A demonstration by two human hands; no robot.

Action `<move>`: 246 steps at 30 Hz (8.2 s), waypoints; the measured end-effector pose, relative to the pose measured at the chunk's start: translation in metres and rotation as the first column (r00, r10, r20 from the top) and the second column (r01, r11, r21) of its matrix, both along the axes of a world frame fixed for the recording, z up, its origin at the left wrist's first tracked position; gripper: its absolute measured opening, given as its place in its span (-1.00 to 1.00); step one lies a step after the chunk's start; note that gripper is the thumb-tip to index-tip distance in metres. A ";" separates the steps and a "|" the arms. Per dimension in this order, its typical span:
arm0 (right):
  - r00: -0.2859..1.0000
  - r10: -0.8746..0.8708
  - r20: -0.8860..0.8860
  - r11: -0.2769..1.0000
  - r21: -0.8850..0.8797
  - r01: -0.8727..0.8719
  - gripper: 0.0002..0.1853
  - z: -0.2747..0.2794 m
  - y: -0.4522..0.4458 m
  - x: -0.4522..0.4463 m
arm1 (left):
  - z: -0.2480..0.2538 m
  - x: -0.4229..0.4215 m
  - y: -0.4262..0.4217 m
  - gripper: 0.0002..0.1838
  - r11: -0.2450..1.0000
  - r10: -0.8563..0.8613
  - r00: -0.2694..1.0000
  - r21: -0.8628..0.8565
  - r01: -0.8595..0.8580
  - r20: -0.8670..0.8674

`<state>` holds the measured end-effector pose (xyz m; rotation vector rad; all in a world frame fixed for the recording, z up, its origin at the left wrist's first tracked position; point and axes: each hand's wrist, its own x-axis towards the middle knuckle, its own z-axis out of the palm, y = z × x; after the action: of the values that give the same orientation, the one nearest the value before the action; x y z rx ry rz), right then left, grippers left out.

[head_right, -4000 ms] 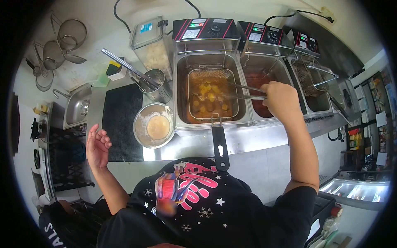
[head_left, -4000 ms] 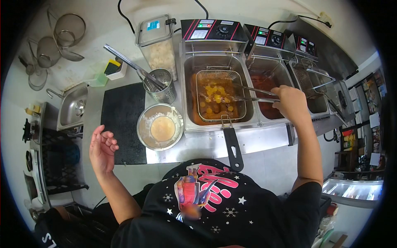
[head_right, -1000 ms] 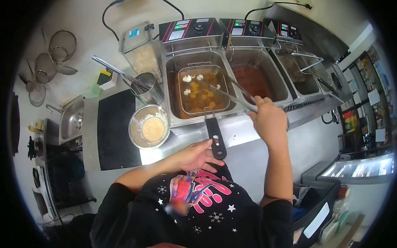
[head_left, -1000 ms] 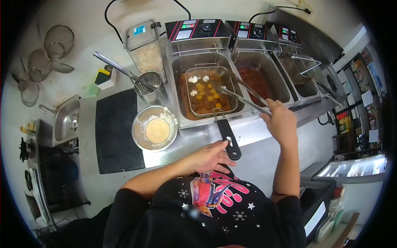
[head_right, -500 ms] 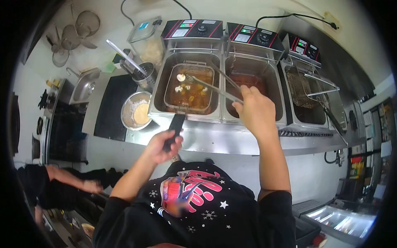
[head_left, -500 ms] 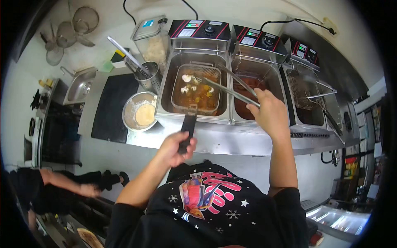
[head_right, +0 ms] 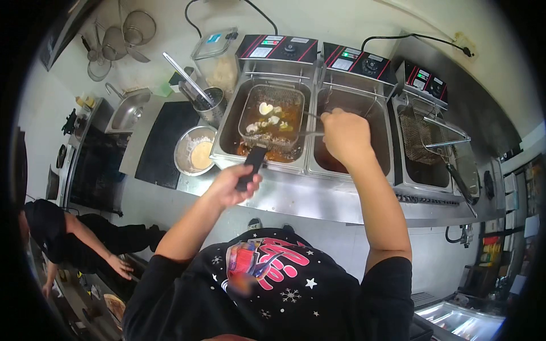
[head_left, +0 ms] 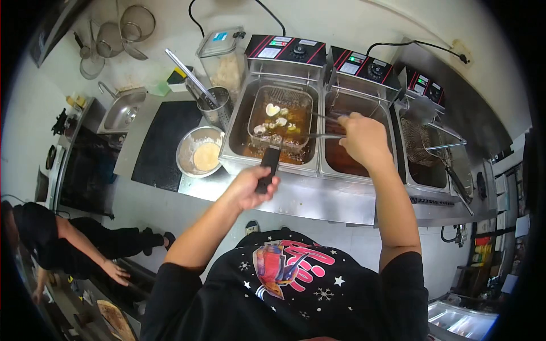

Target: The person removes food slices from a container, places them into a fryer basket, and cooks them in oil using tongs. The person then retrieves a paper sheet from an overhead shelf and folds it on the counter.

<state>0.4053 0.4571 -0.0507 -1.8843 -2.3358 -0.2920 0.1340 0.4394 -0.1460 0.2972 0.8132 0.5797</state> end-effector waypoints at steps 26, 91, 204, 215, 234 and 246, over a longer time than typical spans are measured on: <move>0.989 -0.021 0.148 0.963 -0.263 0.059 -0.88 -0.032 0.036 -0.092 | -0.012 -0.061 0.008 -0.81 0.961 -0.278 0.942 0.049 0.273 0.189; 0.973 0.040 0.228 0.969 -0.245 0.017 -0.64 0.043 0.031 -0.029 | -0.006 -0.031 -0.007 -0.87 0.990 -0.099 0.992 0.108 0.091 0.072; 0.975 0.031 0.222 0.969 -0.246 0.026 -0.81 0.071 0.067 -0.031 | 0.003 -0.025 0.012 -0.83 0.994 -0.060 0.998 0.097 0.058 0.017; 0.920 0.152 0.362 0.936 -0.352 -0.016 -0.76 0.023 0.058 -0.068 | 0.005 -0.045 -0.018 -0.82 0.985 -0.119 0.993 0.125 0.116 0.020; 0.944 0.081 0.319 0.958 -0.287 0.015 -0.85 -0.024 0.073 -0.062 | 0.007 -0.045 -0.035 -0.81 0.973 -0.147 0.988 0.174 0.153 -0.051; 0.983 0.029 0.179 0.950 -0.310 0.028 -0.75 0.041 0.044 -0.028 | 0.000 -0.059 -0.031 -0.81 0.983 -0.109 0.993 0.151 0.102 0.039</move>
<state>0.3773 0.5015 -0.0100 -2.0725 -2.6369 -0.1019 0.0745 0.4087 -0.1462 0.4596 0.7057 0.5467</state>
